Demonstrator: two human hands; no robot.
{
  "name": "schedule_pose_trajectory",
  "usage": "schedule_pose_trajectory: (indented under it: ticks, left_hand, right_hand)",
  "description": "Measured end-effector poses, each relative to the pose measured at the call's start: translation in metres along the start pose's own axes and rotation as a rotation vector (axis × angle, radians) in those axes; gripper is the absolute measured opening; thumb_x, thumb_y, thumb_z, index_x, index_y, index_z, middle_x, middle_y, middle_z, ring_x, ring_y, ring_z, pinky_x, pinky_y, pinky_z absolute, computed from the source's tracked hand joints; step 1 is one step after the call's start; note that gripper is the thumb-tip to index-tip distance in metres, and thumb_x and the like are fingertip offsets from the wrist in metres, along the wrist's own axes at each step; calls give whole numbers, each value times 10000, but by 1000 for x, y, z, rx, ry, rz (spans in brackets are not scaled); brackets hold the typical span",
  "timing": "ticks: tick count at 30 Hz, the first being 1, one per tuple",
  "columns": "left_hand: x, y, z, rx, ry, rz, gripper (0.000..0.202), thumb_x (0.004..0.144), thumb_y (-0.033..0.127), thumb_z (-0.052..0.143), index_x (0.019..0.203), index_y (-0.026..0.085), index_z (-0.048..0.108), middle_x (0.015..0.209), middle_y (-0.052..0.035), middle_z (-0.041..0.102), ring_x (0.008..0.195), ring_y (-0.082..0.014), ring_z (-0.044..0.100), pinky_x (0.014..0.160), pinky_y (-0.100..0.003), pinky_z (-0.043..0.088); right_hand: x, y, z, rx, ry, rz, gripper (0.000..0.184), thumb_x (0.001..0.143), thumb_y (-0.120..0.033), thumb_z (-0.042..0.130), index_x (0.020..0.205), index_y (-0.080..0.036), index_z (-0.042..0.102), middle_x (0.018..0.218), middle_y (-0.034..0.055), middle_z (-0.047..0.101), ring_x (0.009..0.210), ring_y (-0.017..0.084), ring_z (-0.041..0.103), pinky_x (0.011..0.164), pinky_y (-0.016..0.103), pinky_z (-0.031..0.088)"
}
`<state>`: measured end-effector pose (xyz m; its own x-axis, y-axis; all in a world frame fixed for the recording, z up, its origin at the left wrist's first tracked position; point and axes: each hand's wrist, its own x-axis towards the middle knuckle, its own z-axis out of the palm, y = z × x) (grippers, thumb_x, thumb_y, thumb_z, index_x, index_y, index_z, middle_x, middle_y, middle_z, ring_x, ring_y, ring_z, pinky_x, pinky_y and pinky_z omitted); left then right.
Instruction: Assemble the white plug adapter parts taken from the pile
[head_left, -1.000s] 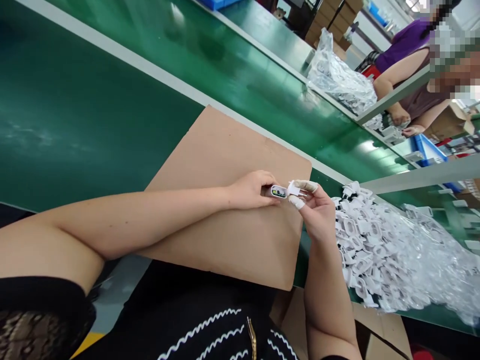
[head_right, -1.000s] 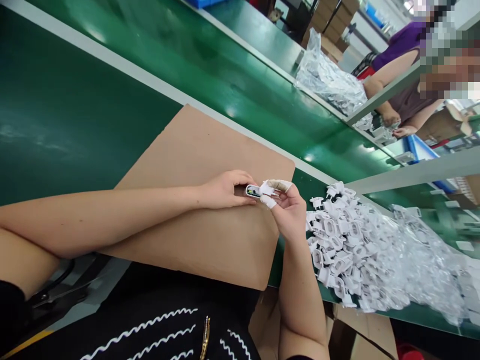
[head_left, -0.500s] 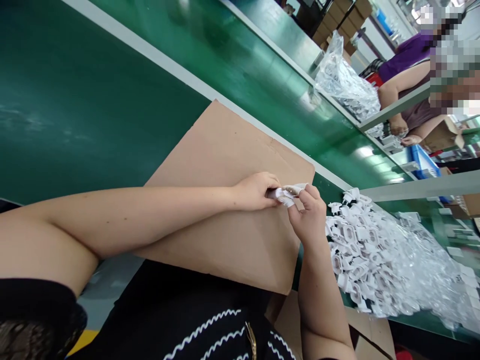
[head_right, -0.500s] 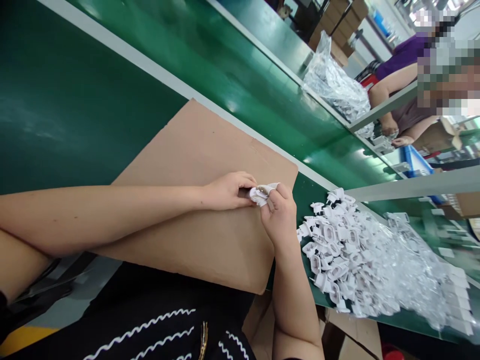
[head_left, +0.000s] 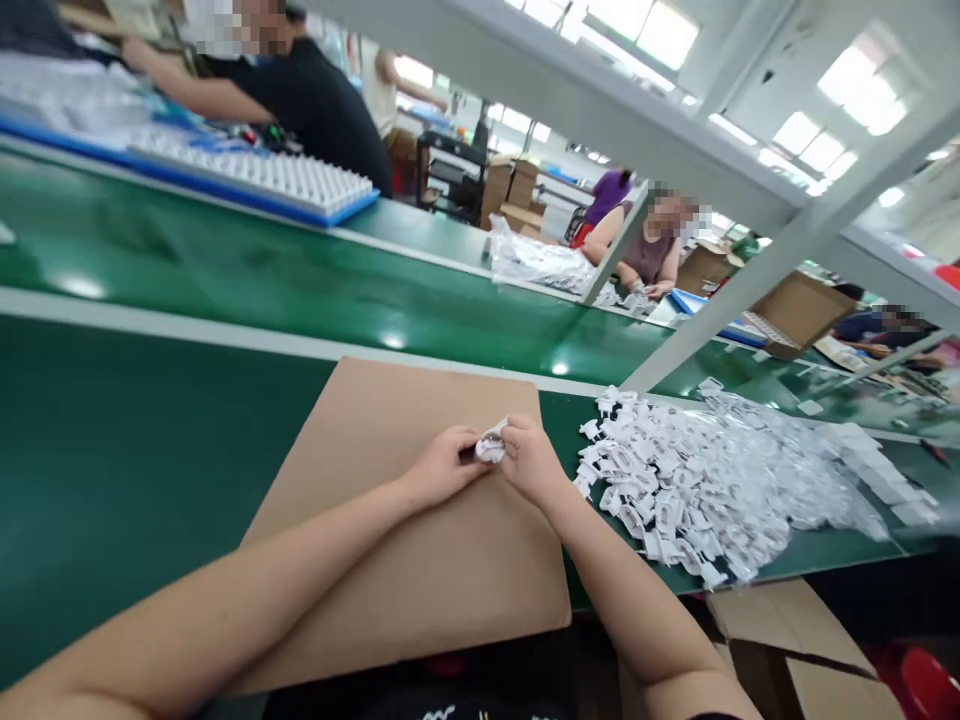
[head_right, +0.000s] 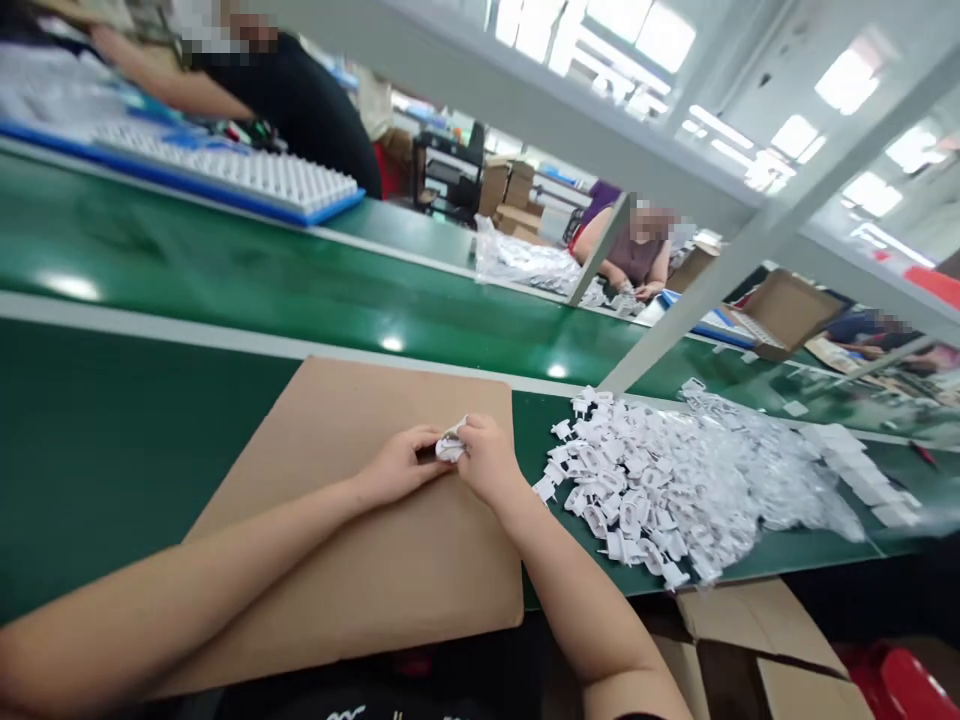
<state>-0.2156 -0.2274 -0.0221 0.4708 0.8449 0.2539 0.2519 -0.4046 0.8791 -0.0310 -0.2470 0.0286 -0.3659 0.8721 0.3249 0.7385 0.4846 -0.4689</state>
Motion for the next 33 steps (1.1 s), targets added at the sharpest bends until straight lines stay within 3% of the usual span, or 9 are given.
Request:
schedule_pose_trajectory:
  ticks: [7, 12, 16, 21, 25, 28, 30, 33]
  left_hand:
    - [-1, -8, 7, 40, 33, 29, 248, 873, 398, 684, 992, 194, 761, 1049, -87, 746, 997, -259, 696, 917, -389, 555]
    - [-8, -16, 9, 52, 126, 159, 426, 930, 366, 664, 1327, 214, 670, 1328, -102, 705, 1206, -257, 678, 1072, -405, 538]
    - [-15, -22, 7, 197, 112, 235, 292, 1008, 315, 551, 1253, 252, 699, 1220, -60, 761, 1096, -220, 731, 977, -347, 591]
    - [-16, -24, 4, 306, 122, 298, 236, 1016, 299, 533, 1172, 246, 702, 1075, -54, 782, 937, -203, 750, 832, -296, 600]
    - [-14, -11, 0, 316, 89, 225, 229, 978, 314, 573, 1145, 241, 712, 1040, -53, 782, 912, -205, 743, 829, -298, 586]
    - [-8, 0, -4, 215, -22, 98, 205, 939, 323, 603, 1069, 224, 727, 1005, -49, 782, 905, -208, 732, 834, -302, 578]
    - [2, 2, -8, 115, -78, 10, 223, 909, 349, 628, 1050, 209, 730, 1004, -52, 786, 908, -217, 734, 827, -309, 579]
    - [33, -10, -24, 21, 37, -76, 364, 844, 466, 684, 1068, 182, 722, 1034, -80, 791, 935, -255, 743, 838, -342, 580]
  right_hand:
    - [-1, 5, 12, 34, 78, 72, 259, 646, 40, 538, 698, -205, 603, 780, 8, 550, 820, 183, 532, 714, 279, 409]
    - [-4, 9, 21, 32, 136, 90, 235, 653, 22, 586, 711, -204, 603, 797, 18, 595, 820, 196, 548, 719, 291, 412]
    - [-9, 12, 28, 82, 191, 119, 235, 692, -12, 616, 815, -210, 650, 858, 25, 660, 875, 206, 588, 767, 298, 435]
    - [-9, 14, 31, 74, 205, 114, 237, 667, -6, 619, 776, -215, 636, 863, 24, 685, 877, 206, 604, 761, 297, 440]
    - [-9, 12, 30, 122, 224, 113, 243, 674, -7, 626, 802, -209, 664, 859, 29, 696, 887, 208, 626, 783, 303, 467]
    - [-11, 9, 31, 214, 267, 135, 225, 697, -27, 666, 826, -209, 700, 853, 27, 704, 895, 210, 643, 816, 317, 485]
    - [-14, 8, 32, 336, 327, 204, 227, 743, -94, 719, 935, -217, 728, 926, 33, 718, 934, 210, 662, 854, 328, 505]
    - [-17, 6, 35, 462, 432, 318, 280, 832, -232, 734, 1111, -219, 711, 1060, 63, 697, 989, 213, 668, 895, 342, 526]
